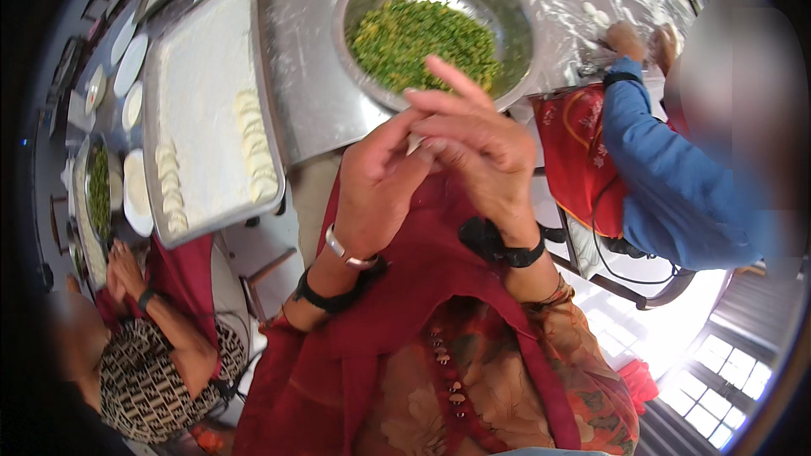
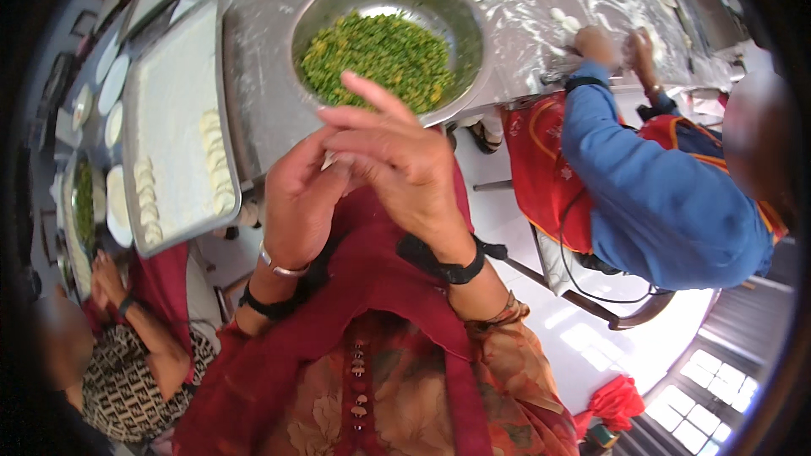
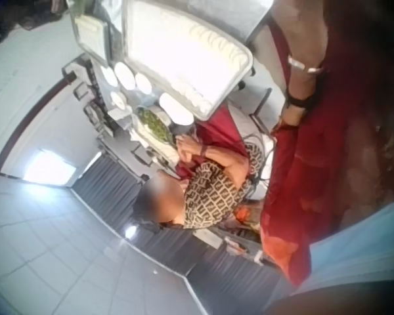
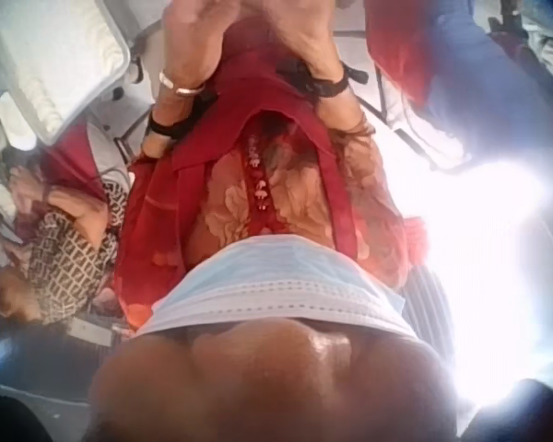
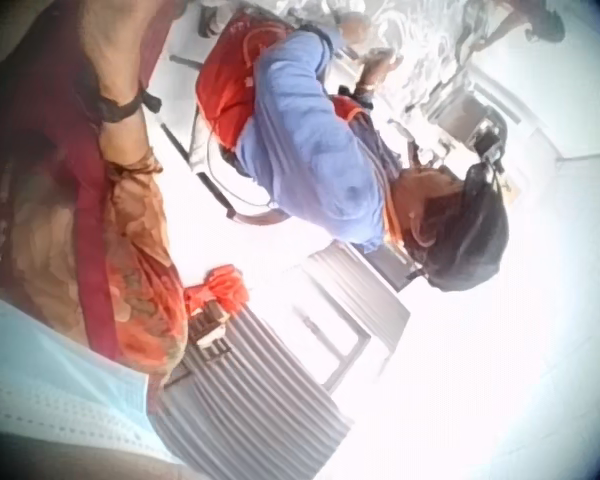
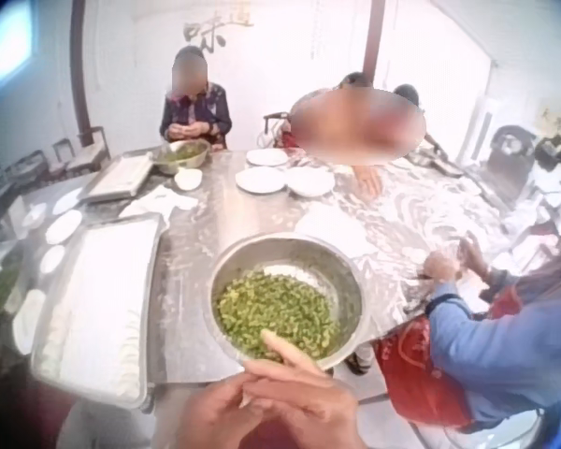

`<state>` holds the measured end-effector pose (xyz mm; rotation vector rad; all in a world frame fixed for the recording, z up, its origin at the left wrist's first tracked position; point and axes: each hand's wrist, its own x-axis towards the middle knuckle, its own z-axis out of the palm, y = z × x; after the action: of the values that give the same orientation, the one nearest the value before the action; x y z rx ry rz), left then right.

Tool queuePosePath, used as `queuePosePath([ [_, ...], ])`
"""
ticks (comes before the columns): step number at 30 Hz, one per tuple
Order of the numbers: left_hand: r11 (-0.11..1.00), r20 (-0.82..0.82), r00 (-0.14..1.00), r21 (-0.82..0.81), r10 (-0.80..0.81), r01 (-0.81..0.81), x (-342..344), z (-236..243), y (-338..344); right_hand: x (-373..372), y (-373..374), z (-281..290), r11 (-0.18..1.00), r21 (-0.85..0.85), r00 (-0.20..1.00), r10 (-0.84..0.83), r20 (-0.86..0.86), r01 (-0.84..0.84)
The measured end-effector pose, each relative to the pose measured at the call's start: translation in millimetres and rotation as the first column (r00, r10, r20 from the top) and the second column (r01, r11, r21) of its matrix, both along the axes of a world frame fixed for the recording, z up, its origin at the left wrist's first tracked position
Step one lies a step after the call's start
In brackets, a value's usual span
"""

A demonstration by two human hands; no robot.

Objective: The person fills dough wrappers with a vegetable mixture using a small spatula and folds them into dumplings, placing the finished dumplings onto a tray.

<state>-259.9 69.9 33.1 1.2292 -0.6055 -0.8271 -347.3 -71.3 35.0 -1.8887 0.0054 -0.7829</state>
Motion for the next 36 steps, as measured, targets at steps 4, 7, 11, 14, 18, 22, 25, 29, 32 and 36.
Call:
queuePosePath([
  [4,0.984,-0.23,0.973,-0.177,-0.03,-0.011,8.0,7.9,-5.5,-2.8,-13.0,11.6,0.964,0.088,0.968,-0.251,-0.007,0.251],
  [7,0.987,-0.228,0.973,-0.153,0.017,-0.053,17.4,9.0,-0.9,-14.8,-44.7,13.1,0.836,0.241,0.866,-0.498,-0.041,0.493],
  [11,0.982,-0.225,0.973,-0.169,0.039,-0.078,24.0,4.7,0.7,-21.2,-114.5,-25.6,0.698,0.203,0.72,-0.691,-0.061,0.687],
  [14,0.984,-0.251,0.968,-0.165,0.024,-0.067,27.8,-0.2,5.4,-19.8,-168.1,-71.7,0.646,0.104,0.649,-0.72,-0.246,0.756],
  [18,0.987,-0.277,0.96,-0.136,0.046,-0.087,28.2,-5.2,10.2,1.0,-223.0,-99.7,0.644,-0.343,0.436,-0.737,-0.516,0.684],
  [22,0.989,-0.29,0.954,-0.092,0.082,-0.113,27.8,-4.6,13.5,28.4,-270.3,-112.3,0.641,-0.633,0.216,-0.756,-0.618,0.433],
  [25,0.99,-0.295,0.954,-0.105,0.055,-0.09,28.9,-7.6,14.2,41.8,-292.5,-127.9,0.516,-0.75,0.179,-0.854,-0.489,0.414],
  [29,0.99,-0.317,0.943,-0.058,0.102,-0.126,29.0,-8.4,14.1,63.5,-319.2,-124.1,0.588,-0.702,0.258,-0.808,-0.529,0.402],
  [32,0.991,-0.317,0.944,-0.057,0.093,-0.117,28.8,-7.9,11.4,73.0,-331.3,-118.9,0.616,-0.707,0.279,-0.788,-0.549,0.347],
  [36,0.993,-0.304,0.949,-0.051,0.083,-0.103,26.9,-5.3,7.4,81.3,-325.7,-122.5,0.593,-0.746,0.302,-0.802,-0.515,0.303],
])
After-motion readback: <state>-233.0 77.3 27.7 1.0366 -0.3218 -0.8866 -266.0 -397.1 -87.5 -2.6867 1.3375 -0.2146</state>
